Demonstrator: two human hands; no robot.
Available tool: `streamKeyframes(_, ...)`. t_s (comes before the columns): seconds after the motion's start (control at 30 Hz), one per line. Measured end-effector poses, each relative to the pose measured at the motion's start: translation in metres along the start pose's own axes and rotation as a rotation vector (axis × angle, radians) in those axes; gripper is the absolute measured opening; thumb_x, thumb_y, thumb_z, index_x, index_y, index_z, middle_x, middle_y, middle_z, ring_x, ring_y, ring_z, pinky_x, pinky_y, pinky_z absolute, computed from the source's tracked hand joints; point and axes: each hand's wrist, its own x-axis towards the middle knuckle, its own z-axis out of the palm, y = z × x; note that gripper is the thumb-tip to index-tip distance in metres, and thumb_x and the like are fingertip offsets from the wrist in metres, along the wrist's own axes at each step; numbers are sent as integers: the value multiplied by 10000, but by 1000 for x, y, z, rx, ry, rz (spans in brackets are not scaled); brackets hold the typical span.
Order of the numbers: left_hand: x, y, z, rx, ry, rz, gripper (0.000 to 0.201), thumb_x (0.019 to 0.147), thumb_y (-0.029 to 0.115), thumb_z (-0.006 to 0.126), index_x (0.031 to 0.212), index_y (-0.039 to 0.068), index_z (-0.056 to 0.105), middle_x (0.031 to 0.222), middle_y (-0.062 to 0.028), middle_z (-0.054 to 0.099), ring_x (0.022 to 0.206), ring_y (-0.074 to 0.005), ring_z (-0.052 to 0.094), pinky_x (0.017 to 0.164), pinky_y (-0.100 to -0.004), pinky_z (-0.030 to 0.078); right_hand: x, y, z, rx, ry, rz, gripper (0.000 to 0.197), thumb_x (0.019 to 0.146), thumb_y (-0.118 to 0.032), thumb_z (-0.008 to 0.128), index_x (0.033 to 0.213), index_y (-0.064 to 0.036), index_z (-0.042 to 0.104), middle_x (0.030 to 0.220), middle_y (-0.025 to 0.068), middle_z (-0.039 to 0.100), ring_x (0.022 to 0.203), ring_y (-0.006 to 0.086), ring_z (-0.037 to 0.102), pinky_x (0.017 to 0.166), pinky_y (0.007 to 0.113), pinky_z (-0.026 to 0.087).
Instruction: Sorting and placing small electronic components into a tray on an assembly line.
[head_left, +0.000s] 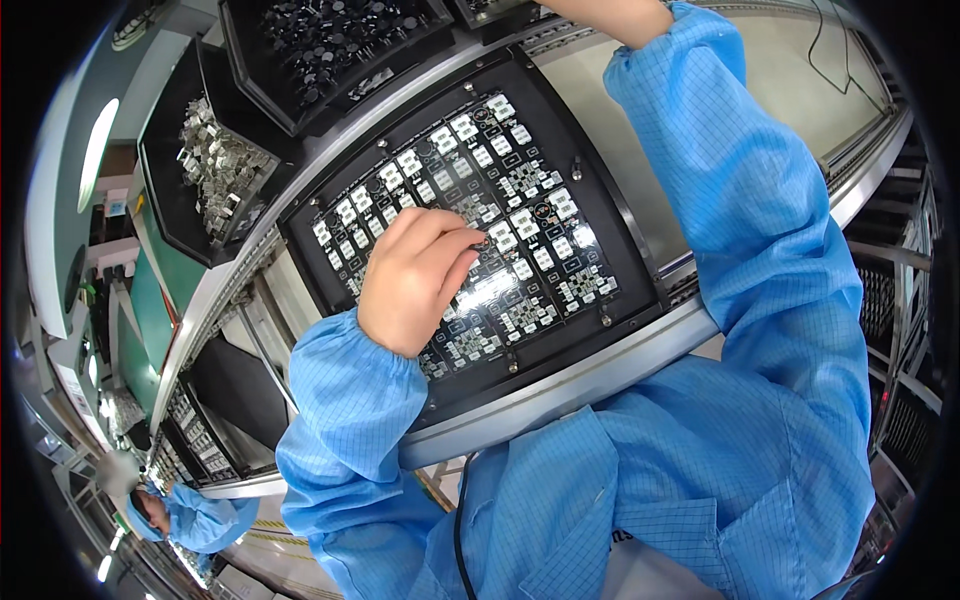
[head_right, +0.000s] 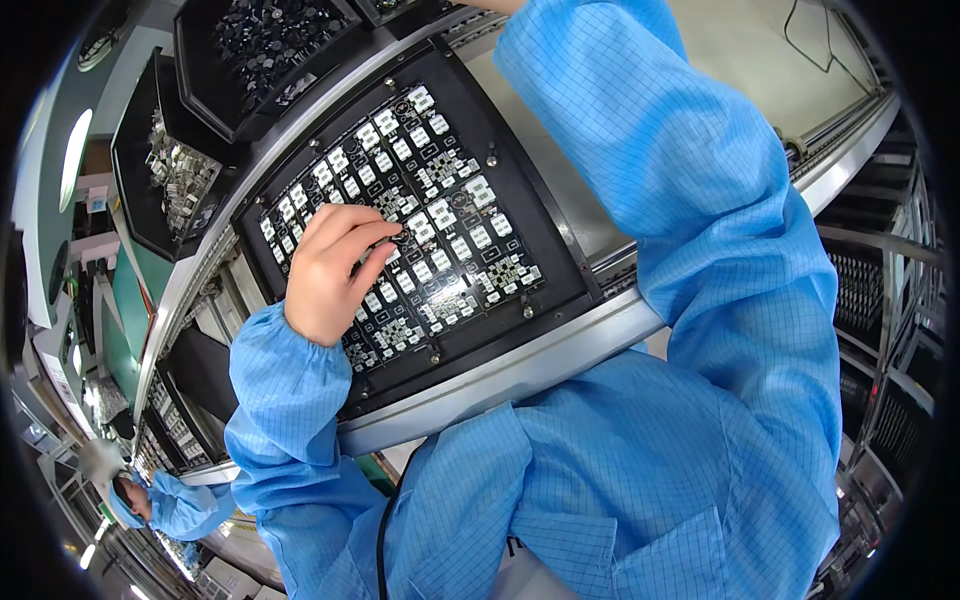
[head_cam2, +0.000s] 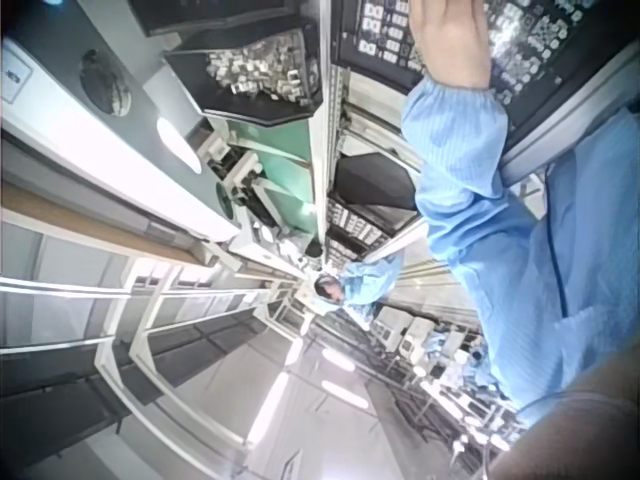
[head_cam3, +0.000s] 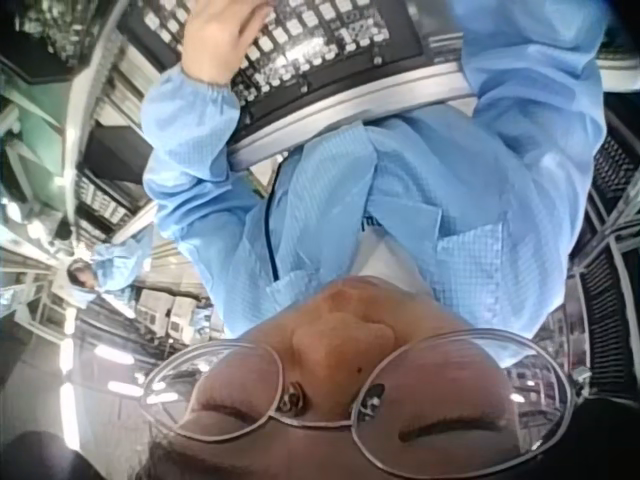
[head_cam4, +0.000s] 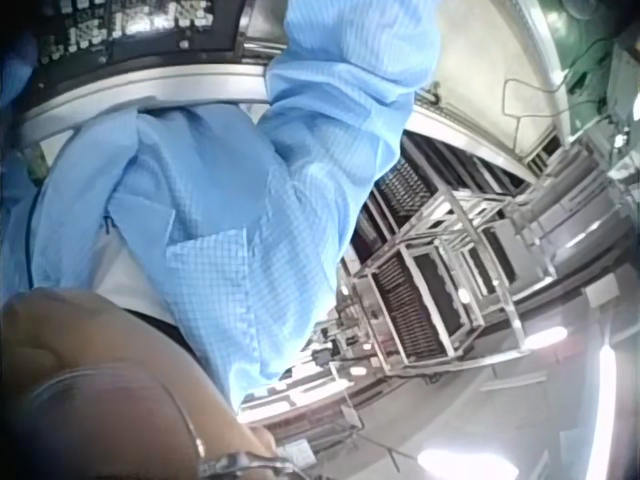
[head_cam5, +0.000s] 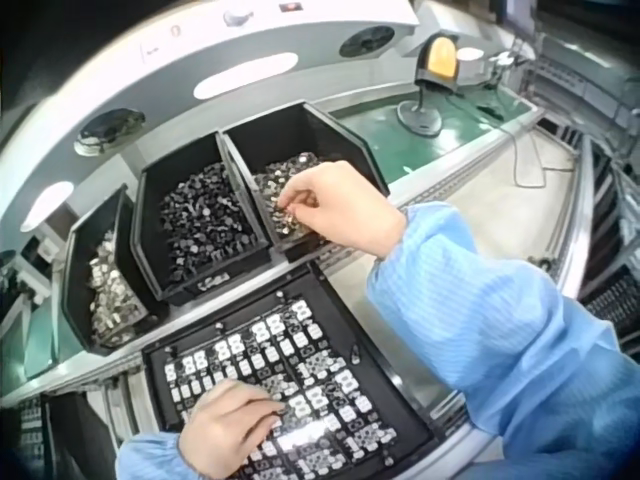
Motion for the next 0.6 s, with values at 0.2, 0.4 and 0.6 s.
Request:
streamKeyframes(0.2,-1,5,3,126,30,27,196,691,-1,679,880,32,638,885,-66,577,815,-246,557,684,-344,483,-1,3,1,-21,21,-40,166,749,-14,591,888,37,667,781,169,674,738,235,677,684,302,530)
streamKeyframes(0.4,0,10,2,167,21,9,168,712,16,666,875,31,627,882,-67,574,800,-240,562,666,-337,492,-2,1,-2,-22,21,-43,166,748,-17,600,890,34,667,781,169,673,734,238,677,685,300,529)
streamKeyframes(0.6,-1,10,3,173,8,10,164,720,18,662,879,23,620,876,-71,569,785,-242,565,654,-334,497,-3,0,-3,-7,21,-46,166,750,-22,600,891,38,664,786,172,672,736,240,676,687,302,528)
